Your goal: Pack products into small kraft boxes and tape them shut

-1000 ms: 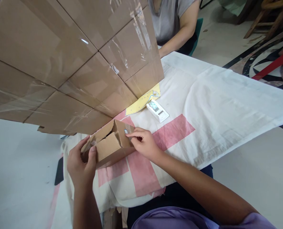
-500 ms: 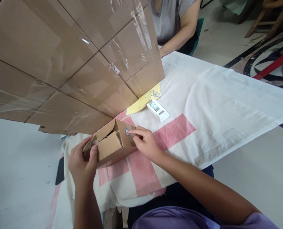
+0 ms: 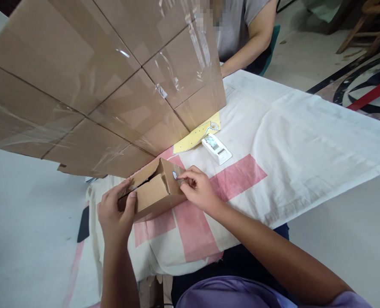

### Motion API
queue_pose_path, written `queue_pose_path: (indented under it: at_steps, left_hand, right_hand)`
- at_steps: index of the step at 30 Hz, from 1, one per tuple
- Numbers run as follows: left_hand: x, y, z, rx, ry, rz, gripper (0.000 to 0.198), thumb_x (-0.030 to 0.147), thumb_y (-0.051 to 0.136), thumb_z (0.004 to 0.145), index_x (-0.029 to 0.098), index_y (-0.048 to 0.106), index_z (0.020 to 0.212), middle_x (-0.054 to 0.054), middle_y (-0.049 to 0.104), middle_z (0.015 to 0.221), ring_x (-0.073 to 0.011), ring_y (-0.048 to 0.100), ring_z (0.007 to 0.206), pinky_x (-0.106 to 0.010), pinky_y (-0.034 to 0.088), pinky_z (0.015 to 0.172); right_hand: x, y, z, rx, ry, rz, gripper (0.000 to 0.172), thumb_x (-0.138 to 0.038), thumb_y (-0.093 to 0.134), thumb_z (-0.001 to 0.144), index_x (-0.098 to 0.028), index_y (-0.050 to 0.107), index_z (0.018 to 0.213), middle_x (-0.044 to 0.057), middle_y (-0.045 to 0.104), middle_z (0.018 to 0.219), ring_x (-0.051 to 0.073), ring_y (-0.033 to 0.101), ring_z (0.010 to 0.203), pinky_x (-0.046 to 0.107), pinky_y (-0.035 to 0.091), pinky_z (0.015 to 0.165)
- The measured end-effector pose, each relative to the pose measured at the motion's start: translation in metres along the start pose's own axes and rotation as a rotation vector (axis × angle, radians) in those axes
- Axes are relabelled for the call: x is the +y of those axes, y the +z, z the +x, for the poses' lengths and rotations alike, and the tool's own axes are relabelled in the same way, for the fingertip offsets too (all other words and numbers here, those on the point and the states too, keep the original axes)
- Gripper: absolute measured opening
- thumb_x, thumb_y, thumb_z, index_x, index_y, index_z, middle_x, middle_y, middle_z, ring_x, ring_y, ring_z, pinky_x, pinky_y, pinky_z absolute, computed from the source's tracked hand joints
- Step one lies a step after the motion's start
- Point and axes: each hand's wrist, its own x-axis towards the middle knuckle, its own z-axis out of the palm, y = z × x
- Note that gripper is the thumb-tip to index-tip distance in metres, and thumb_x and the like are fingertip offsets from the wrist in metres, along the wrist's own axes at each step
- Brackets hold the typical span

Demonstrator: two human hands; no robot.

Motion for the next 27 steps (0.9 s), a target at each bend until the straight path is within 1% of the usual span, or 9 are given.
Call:
queue_pose_path:
  at_steps: [3, 5, 7, 9, 12, 15, 20, 23, 27]
  left_hand:
    - [0.000, 0.000, 0.000, -0.002, 0.008, -0.017, 0.024, 0.036, 0.057, 0.097, 0.028, 0.066, 0.117, -0.003, 0.073, 0.126, -0.0253, 0.062, 0.118, -0.040, 0.037, 0.094]
    - [0.000, -0.001, 0.001, -0.013, 0.012, -0.037, 0.021, 0.036, 0.058, 0.097, 0.028, 0.068, 0.113, -0.003, 0.072, 0.127, -0.0254, 0.062, 0.119, -0.040, 0.037, 0.093]
    - [0.001, -0.002, 0.002, -0.028, 0.009, -0.079, 0.019, 0.036, 0.058, 0.096, 0.028, 0.070, 0.109, -0.002, 0.072, 0.128, -0.0254, 0.062, 0.119, -0.041, 0.038, 0.095]
    - [0.001, -0.004, 0.004, -0.040, -0.004, -0.139, 0.017, 0.037, 0.058, 0.096, 0.028, 0.071, 0.104, -0.003, 0.072, 0.127, -0.0251, 0.063, 0.119, -0.042, 0.039, 0.097]
    - [0.000, -0.005, 0.009, -0.057, -0.032, -0.225, 0.018, 0.038, 0.058, 0.095, 0.027, 0.072, 0.098, -0.004, 0.073, 0.126, -0.0251, 0.064, 0.118, -0.043, 0.042, 0.099]
    - [-0.002, -0.005, 0.014, -0.064, -0.058, -0.299, 0.017, 0.036, 0.057, 0.095, 0.026, 0.071, 0.094, -0.005, 0.074, 0.121, -0.0244, 0.065, 0.117, -0.043, 0.044, 0.101]
    - [-0.003, -0.004, 0.021, -0.147, -0.112, -0.423, 0.016, 0.036, 0.058, 0.095, 0.024, 0.068, 0.091, -0.004, 0.075, 0.115, -0.0229, 0.066, 0.118, -0.040, 0.046, 0.102]
    - [-0.003, -0.004, 0.026, -0.158, -0.168, -0.430, 0.017, 0.039, 0.059, 0.094, 0.024, 0.069, 0.094, -0.005, 0.075, 0.114, -0.0225, 0.067, 0.113, -0.038, 0.048, 0.097]
    - [-0.003, -0.004, 0.036, -0.196, -0.167, -0.434, 0.020, 0.041, 0.062, 0.091, 0.023, 0.070, 0.090, -0.006, 0.075, 0.108, -0.0230, 0.068, 0.106, -0.038, 0.049, 0.095]
  right_hand:
    - [-0.008, -0.005, 0.003, -0.019, -0.087, -0.052, 0.031, -0.008, 0.056, 0.083, -0.021, 0.072, 0.106, 0.005, 0.060, 0.098, 0.017, 0.062, 0.084, 0.029, 0.051, 0.067]
    - [-0.014, -0.006, 0.010, -0.047, -0.196, -0.093, 0.039, -0.007, 0.055, 0.085, -0.024, 0.069, 0.118, 0.008, 0.063, 0.112, 0.021, 0.064, 0.101, 0.037, 0.055, 0.084]
    - [-0.024, -0.006, 0.023, -0.094, -0.300, -0.152, 0.046, -0.007, 0.053, 0.088, -0.026, 0.065, 0.128, 0.010, 0.062, 0.128, 0.025, 0.059, 0.121, 0.047, 0.049, 0.103]
    - [-0.035, -0.004, 0.040, -0.171, -0.388, -0.234, 0.050, -0.007, 0.053, 0.090, -0.029, 0.063, 0.134, 0.010, 0.057, 0.142, 0.029, 0.051, 0.133, 0.054, 0.042, 0.113]
    - [-0.048, 0.001, 0.068, -0.354, -0.527, -0.328, 0.051, -0.005, 0.050, 0.091, -0.031, 0.067, 0.131, 0.007, 0.060, 0.143, 0.030, 0.052, 0.132, 0.057, 0.043, 0.111]
    - [-0.048, 0.004, 0.087, -0.496, -0.588, -0.291, 0.047, -0.003, 0.046, 0.092, -0.030, 0.073, 0.119, 0.004, 0.071, 0.127, 0.026, 0.058, 0.125, 0.053, 0.048, 0.107]
    - [-0.031, 0.003, 0.093, -0.445, -0.552, -0.142, 0.039, -0.007, 0.048, 0.094, -0.027, 0.073, 0.116, 0.007, 0.073, 0.118, 0.025, 0.060, 0.120, 0.050, 0.049, 0.104]
    - [-0.024, 0.002, 0.092, -0.439, -0.562, -0.135, 0.035, -0.009, 0.049, 0.095, -0.026, 0.073, 0.114, 0.007, 0.073, 0.112, 0.025, 0.060, 0.116, 0.050, 0.050, 0.102]
    - [-0.019, 0.002, 0.092, -0.431, -0.591, -0.139, 0.030, -0.009, 0.050, 0.095, -0.026, 0.073, 0.105, 0.006, 0.072, 0.108, 0.024, 0.060, 0.113, 0.050, 0.048, 0.103]
